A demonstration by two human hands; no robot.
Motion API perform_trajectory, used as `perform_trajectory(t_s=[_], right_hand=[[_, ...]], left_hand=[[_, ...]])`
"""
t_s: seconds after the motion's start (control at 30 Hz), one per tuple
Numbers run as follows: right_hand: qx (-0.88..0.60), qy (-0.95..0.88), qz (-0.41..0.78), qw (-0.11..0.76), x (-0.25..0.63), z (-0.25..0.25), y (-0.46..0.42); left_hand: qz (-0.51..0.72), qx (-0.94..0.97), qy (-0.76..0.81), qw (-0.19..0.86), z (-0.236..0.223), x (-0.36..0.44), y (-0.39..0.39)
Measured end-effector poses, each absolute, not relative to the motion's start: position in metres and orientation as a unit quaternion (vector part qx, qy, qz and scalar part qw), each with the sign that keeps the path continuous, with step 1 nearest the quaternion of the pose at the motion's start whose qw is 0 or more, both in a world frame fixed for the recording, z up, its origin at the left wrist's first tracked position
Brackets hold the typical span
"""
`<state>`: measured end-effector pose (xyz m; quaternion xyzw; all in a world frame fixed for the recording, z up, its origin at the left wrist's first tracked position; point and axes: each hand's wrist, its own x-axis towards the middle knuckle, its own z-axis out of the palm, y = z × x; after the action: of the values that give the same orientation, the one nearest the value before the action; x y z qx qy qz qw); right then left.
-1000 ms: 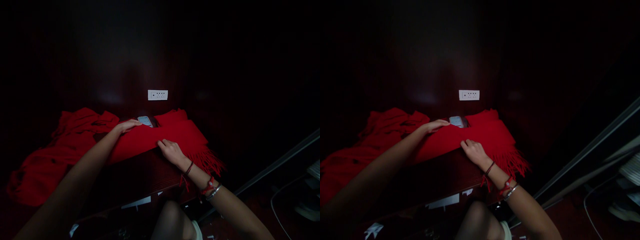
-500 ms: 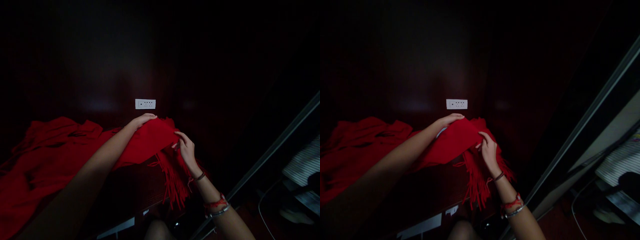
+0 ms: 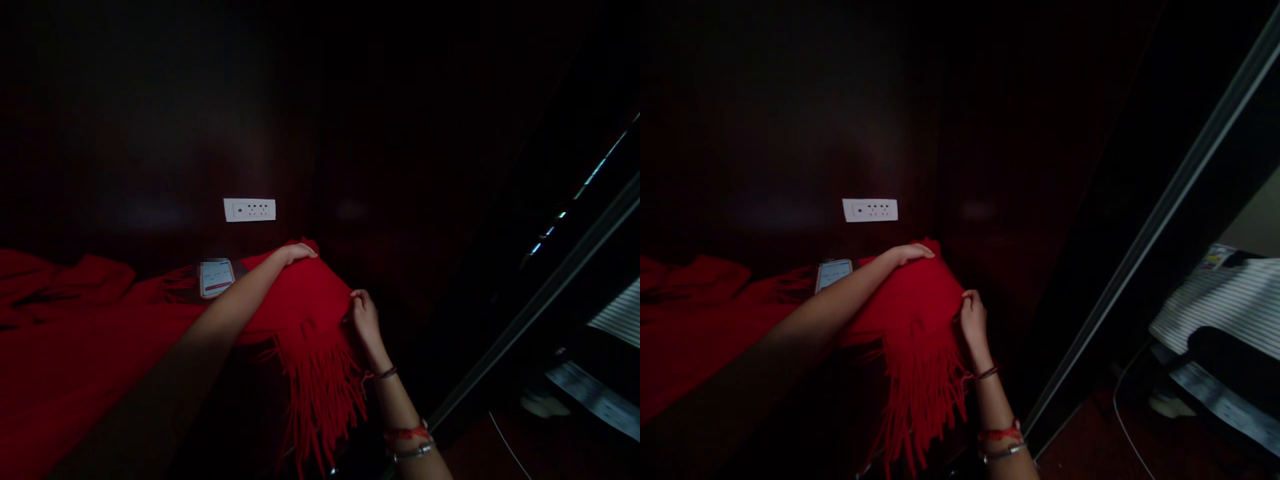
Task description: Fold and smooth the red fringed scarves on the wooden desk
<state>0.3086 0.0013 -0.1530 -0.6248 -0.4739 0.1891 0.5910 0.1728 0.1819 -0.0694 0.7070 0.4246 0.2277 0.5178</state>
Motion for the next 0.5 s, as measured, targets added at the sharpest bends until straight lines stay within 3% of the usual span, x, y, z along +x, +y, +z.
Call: perform_trajectory(t_s=[0.23,0.5], right_hand=[[-0.607,-0.483,0.207,0.597,0.305,-0.152,-0.005],[-0.531,-0.696,0.056,0.479,0.253,-0.112,-0.062]], left_hand=[[0.071,0.675,0.416,0.606,-0.047,0.168,0.178],[0.1,0.654,0.324,0.676,-0.016,0.077,0.152]])
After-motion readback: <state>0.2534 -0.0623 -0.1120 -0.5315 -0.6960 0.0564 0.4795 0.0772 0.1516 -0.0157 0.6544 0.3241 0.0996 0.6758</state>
